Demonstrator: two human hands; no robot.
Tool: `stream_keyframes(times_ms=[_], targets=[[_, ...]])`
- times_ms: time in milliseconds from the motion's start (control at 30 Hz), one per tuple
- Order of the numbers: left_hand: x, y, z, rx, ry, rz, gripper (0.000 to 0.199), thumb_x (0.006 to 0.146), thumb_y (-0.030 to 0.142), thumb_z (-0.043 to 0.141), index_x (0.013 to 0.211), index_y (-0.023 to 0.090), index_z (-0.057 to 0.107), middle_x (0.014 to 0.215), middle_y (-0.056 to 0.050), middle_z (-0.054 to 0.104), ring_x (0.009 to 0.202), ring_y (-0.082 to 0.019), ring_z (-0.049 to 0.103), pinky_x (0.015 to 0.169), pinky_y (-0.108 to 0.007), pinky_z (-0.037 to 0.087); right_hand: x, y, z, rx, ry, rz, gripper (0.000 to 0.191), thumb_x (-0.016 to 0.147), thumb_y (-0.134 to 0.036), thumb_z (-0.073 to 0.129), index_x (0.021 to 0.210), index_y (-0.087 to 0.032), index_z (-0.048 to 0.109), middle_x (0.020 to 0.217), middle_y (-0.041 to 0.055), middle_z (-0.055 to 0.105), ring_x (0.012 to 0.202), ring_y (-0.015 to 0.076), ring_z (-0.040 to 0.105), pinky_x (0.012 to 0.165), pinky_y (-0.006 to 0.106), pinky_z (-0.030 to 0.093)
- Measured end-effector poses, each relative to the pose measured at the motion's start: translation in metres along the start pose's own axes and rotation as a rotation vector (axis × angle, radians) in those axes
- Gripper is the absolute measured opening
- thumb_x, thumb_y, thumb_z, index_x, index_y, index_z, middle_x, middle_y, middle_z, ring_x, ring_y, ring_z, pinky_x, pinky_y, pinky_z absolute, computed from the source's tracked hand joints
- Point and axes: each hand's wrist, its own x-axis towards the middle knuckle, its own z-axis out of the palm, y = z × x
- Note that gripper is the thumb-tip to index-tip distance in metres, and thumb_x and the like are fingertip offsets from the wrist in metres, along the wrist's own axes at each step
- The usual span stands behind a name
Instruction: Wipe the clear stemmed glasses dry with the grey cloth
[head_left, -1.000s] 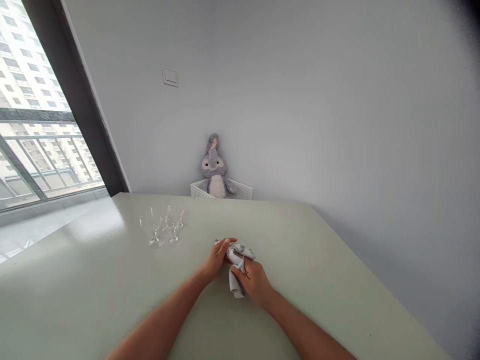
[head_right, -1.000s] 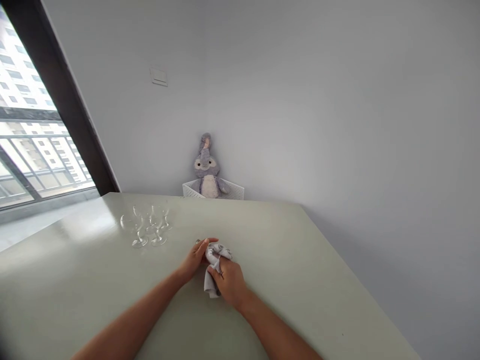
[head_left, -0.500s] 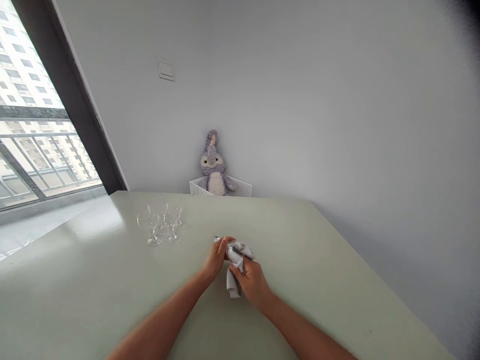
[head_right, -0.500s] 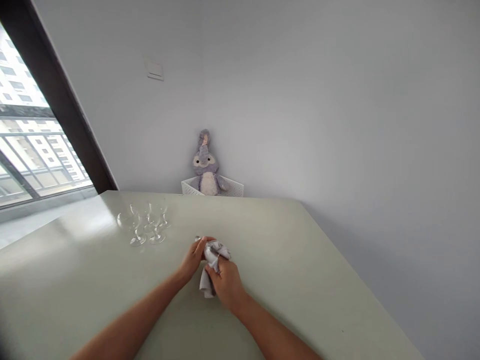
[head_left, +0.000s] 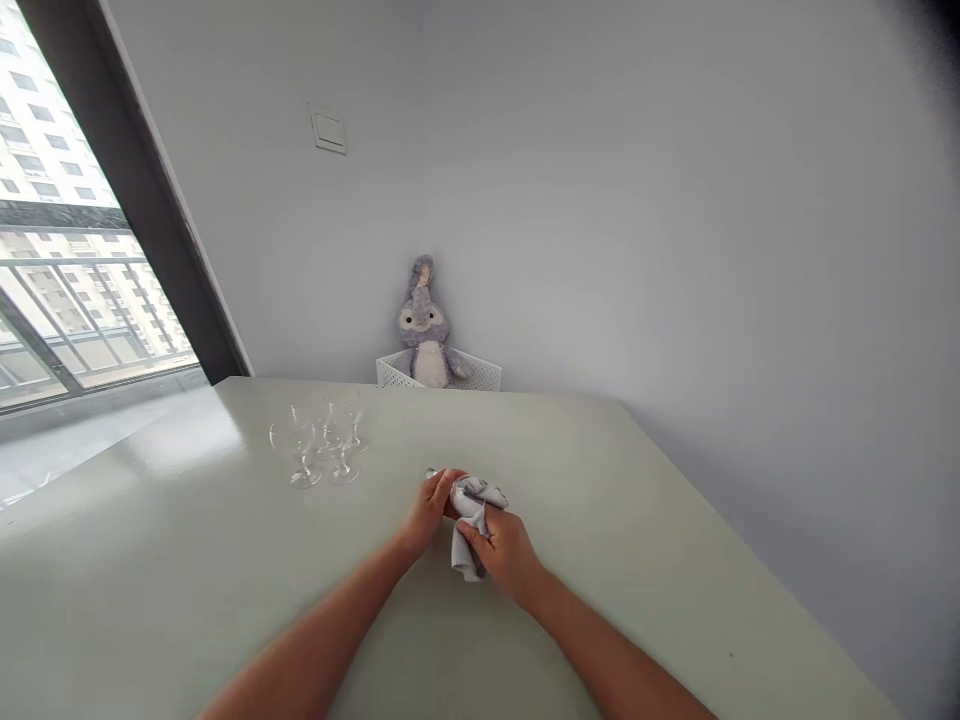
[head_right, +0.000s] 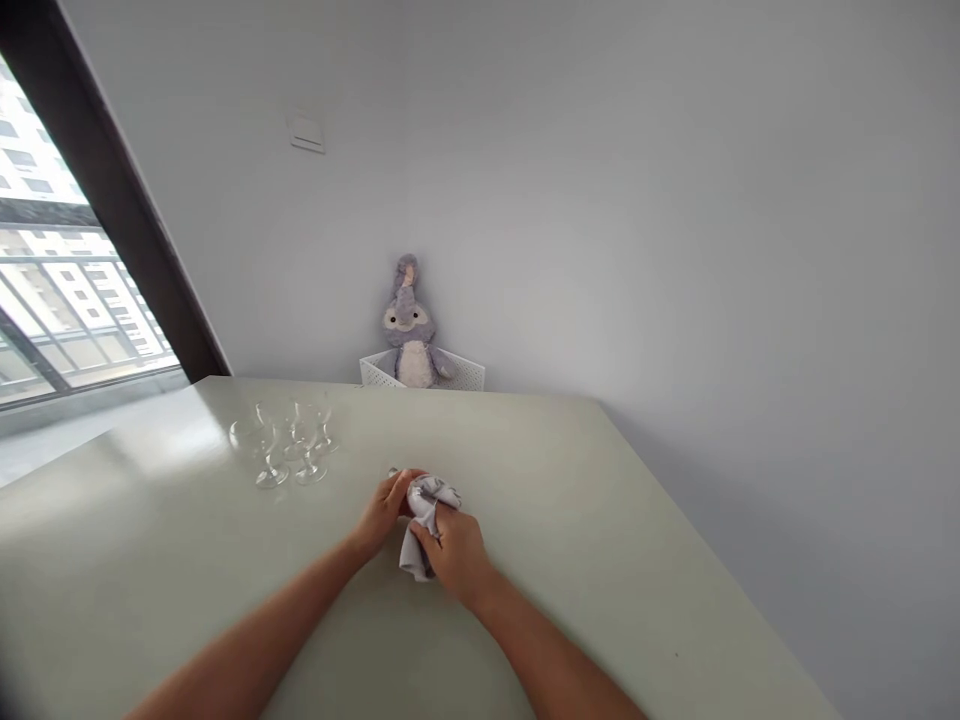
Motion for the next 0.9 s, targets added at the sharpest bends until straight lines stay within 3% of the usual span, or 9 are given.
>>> stream_keyframes(times_ms=[100, 200, 267, 333, 500, 633, 767, 833, 900], targets=[[-0.002, 0.006, -0.007, 0.351, 0.11, 0.142, 0.041, 0.084, 0.042, 0.032, 0.109, 0.017, 0.054, 0.068, -0.004, 0.062, 0.065, -0.018, 0.057, 0.064, -0.032, 0.045, 0.007, 0.01, -0.004, 0.019, 0.095, 0.069, 0.023, 0.073, -0.04, 0.053, 0.071, -0.019, 0.061, 0.063, 0.0002, 0.058, 0.06, 0.0145, 0.05, 0.058, 0.024, 0.037], [-0.003, 0.016, -0.015, 0.714, 0.162, 0.436, 0.035, 0.083, 0.026, 0.037, 0.115, 0.023, 0.051, 0.106, -0.009, 0.06, 0.106, -0.024, 0.049, 0.092, -0.042, 0.031, 0.017, 0.021, -0.012, 0.065, 0.206, 0.153, 0.022, 0.07, -0.039, 0.057, 0.067, -0.017, 0.06, 0.062, -0.0004, 0.057, 0.06, 0.0144, 0.048, 0.058, 0.025, 0.037], [-0.002, 0.021, -0.02, 0.867, 0.093, 0.577, 0.037, 0.082, 0.019, 0.039, 0.117, 0.025, 0.05, 0.121, -0.007, 0.051, 0.123, -0.025, 0.031, 0.101, -0.045, 0.014, 0.02, 0.022, -0.016, 0.111, 0.181, 0.162, 0.023, 0.069, -0.039, 0.058, 0.068, -0.017, 0.06, 0.063, -0.0004, 0.057, 0.061, 0.0143, 0.047, 0.06, 0.025, 0.037], [0.002, 0.022, -0.023, 0.969, -0.006, 0.624, 0.037, 0.081, 0.017, 0.04, 0.115, 0.026, 0.051, 0.114, -0.006, 0.056, 0.124, -0.024, 0.03, 0.103, -0.046, 0.005, 0.02, 0.017, -0.019, 0.189, 0.077, 0.151, 0.025, 0.07, -0.04, 0.058, 0.072, -0.016, 0.06, 0.065, -0.0006, 0.057, 0.062, 0.0138, 0.047, 0.062, 0.025, 0.037], [0.009, 0.02, -0.038, 1.125, -0.112, 0.558, 0.023, 0.081, 0.027, 0.045, 0.099, 0.026, 0.06, 0.072, -0.005, 0.065, 0.082, -0.021, 0.057, 0.098, -0.042, 0.016, 0.023, 0.009, -0.032, 0.343, -0.178, 0.1, 0.028, 0.071, -0.042, 0.058, 0.079, -0.015, 0.061, 0.069, -0.0009, 0.056, 0.063, 0.012, 0.047, 0.062, 0.024, 0.037], [0.013, 0.018, -0.052, 1.143, 0.016, 0.356, 0.023, 0.081, 0.034, 0.043, 0.089, 0.022, 0.062, 0.067, -0.006, 0.064, 0.067, -0.019, 0.055, 0.075, -0.032, 0.033, 0.034, 0.021, -0.052, 0.319, 0.086, 0.099, 0.031, 0.074, -0.046, 0.053, 0.074, -0.016, 0.06, 0.061, -0.001, 0.053, 0.056, 0.012, 0.045, 0.058, 0.027, 0.037], [0.015, 0.016, -0.053, 1.023, 0.13, 0.079, 0.027, 0.083, 0.035, 0.037, 0.073, 0.02, 0.058, 0.062, -0.001, 0.06, 0.057, -0.014, 0.051, 0.055, -0.023, 0.028, 0.032, 0.021, -0.061, -0.046, 0.393, -0.005, 0.034, 0.082, -0.044, 0.041, 0.098, -0.02, 0.059, 0.079, 0.005, 0.058, 0.074, 0.0193, 0.05, 0.071, 0.036, 0.039], [0.013, 0.014, -0.044, 0.974, 0.123, 0.021, 0.027, 0.082, 0.035, 0.038, 0.069, 0.02, 0.056, 0.061, 0.0, 0.06, 0.055, -0.013, 0.051, 0.052, -0.023, 0.026, 0.026, 0.012, -0.055, -0.323, 0.367, -0.19, 0.039, 0.082, -0.041, 0.041, 0.116, -0.023, 0.05, 0.103, 0.0081, 0.056, 0.098, 0.0248, 0.046, 0.087, 0.043, 0.033], [0.007, 0.011, -0.03, 0.981, 0.072, 0.043, 0.026, 0.081, 0.034, 0.039, 0.068, 0.019, 0.057, 0.06, -0.001, 0.06, 0.056, -0.014, 0.052, 0.052, -0.023, 0.026, 0.02, 0.002, -0.043, -0.553, 0.201, -0.408, 0.045, 0.081, -0.04, 0.045, 0.123, -0.026, 0.043, 0.119, 0.007, 0.05, 0.115, 0.0283, 0.034, 0.098, 0.048, 0.018]])
